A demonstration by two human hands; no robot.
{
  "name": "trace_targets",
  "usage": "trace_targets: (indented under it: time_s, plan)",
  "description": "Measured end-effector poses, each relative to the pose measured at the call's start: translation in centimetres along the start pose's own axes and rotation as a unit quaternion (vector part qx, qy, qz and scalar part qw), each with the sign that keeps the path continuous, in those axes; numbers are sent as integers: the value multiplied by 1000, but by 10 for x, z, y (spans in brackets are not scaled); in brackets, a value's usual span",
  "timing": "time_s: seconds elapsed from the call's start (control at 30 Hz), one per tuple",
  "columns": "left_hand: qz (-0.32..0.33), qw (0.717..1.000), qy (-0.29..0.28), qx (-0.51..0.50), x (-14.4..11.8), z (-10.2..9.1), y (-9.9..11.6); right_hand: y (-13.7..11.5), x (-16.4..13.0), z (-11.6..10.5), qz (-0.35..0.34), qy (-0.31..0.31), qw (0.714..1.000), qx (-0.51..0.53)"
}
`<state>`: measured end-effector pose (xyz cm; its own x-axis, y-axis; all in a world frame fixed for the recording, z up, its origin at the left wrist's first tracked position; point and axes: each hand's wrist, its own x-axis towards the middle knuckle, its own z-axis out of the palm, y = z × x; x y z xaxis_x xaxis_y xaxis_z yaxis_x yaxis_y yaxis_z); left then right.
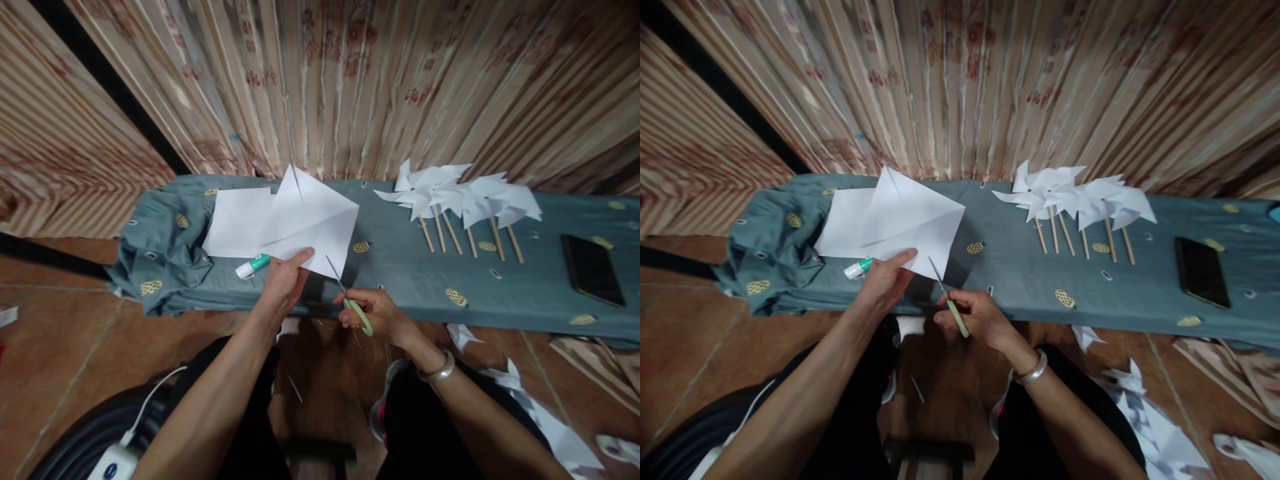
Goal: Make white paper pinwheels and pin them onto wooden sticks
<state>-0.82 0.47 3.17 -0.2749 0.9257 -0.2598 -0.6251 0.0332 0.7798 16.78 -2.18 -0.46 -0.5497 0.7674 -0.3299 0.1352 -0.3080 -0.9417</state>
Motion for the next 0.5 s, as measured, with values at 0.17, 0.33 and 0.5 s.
trace_targets:
  time_s: [0.17,0.33,0.5]
  plan:
    - [-12,1000,-11,5,-2,0,-7,-4,0,0,-14,7,1000,-8]
    - [-14,1000,-24,2,-4,2,-14,-5,1,0,-15,24,1000,5]
    - [-22,999,-32,12,-6,1,-20,-3,1,-1,-26,38,999,18]
